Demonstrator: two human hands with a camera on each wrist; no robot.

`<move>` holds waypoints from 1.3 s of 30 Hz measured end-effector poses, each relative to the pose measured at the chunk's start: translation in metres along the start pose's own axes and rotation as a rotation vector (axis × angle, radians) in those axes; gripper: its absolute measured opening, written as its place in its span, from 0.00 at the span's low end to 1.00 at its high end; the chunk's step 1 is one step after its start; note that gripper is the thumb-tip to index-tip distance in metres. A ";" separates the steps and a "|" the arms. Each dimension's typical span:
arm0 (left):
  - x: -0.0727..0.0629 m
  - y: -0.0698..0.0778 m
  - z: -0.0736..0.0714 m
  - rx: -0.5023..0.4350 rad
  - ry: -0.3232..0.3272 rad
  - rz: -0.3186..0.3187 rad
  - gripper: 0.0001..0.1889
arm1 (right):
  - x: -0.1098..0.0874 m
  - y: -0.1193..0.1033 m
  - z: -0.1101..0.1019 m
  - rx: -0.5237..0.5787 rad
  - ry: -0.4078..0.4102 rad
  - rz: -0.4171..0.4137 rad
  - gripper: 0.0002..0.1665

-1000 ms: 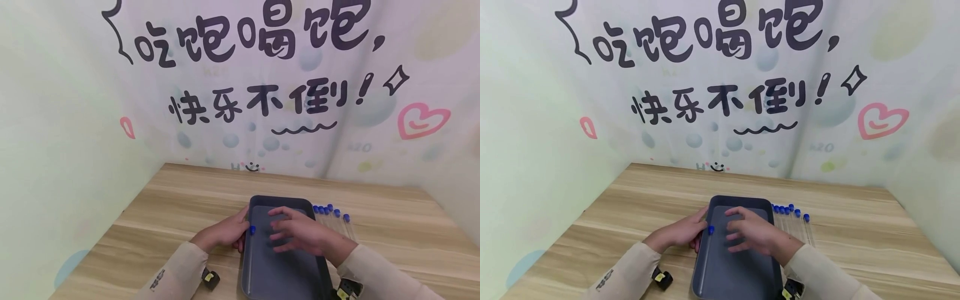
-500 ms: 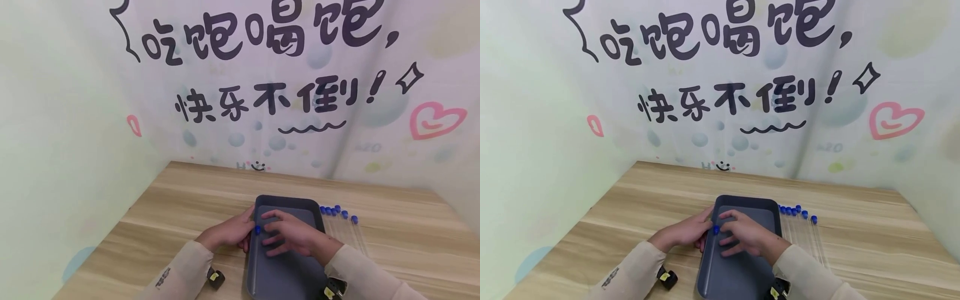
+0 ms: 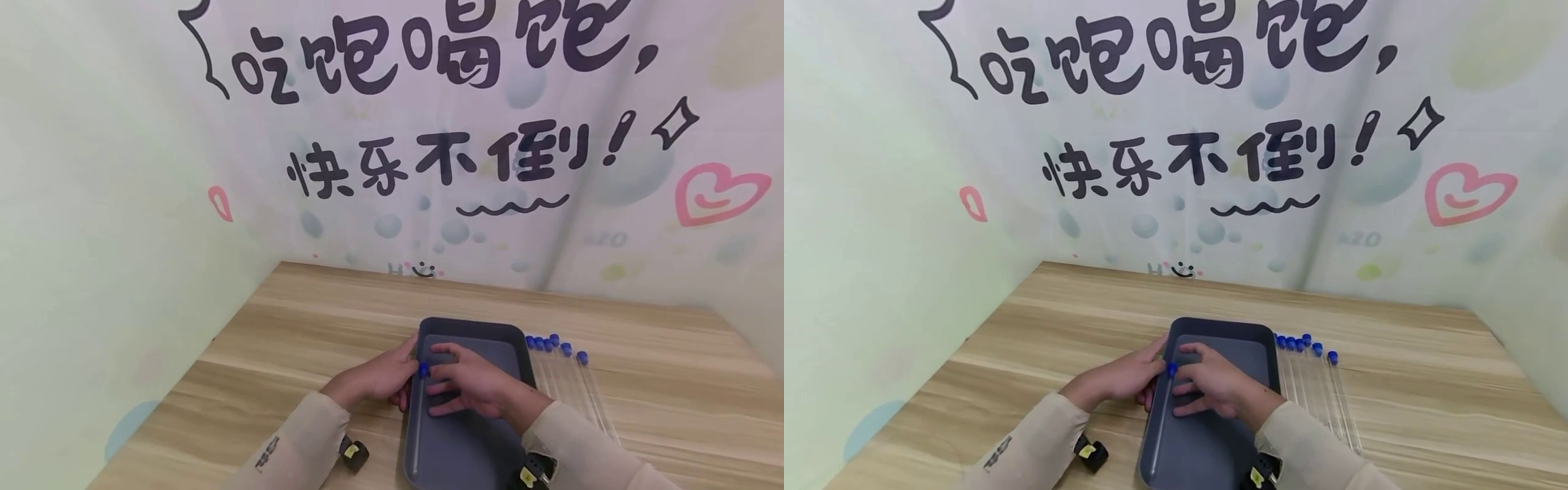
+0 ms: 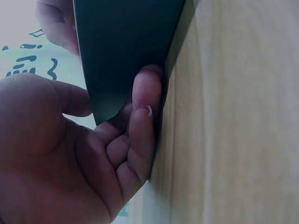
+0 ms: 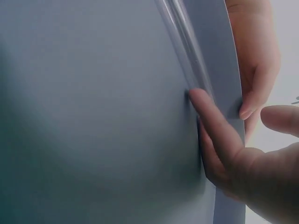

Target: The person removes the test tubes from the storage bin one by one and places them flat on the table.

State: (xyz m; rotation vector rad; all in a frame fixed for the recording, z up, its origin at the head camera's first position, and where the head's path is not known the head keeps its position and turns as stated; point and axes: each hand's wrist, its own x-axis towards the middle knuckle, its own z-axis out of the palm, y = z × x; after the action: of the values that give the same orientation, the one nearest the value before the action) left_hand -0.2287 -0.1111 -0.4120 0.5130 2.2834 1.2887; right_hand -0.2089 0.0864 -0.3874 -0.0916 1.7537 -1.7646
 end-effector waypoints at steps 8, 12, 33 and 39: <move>0.001 -0.001 0.001 -0.004 0.001 0.005 0.32 | 0.003 0.004 0.000 0.027 -0.014 -0.016 0.38; 0.002 -0.002 0.001 -0.001 0.001 0.011 0.32 | 0.003 0.004 0.001 0.036 -0.010 -0.023 0.39; 0.003 -0.002 0.000 -0.013 -0.001 0.006 0.33 | 0.016 0.014 0.001 -0.003 0.005 -0.082 0.50; 0.003 -0.001 0.000 -0.015 -0.009 0.010 0.33 | 0.016 0.015 0.001 -0.033 0.021 -0.086 0.51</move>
State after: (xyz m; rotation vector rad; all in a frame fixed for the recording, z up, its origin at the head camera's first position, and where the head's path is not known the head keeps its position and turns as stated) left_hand -0.2314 -0.1098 -0.4141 0.5247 2.2650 1.3044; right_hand -0.2157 0.0790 -0.4071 -0.1650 1.8192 -1.8035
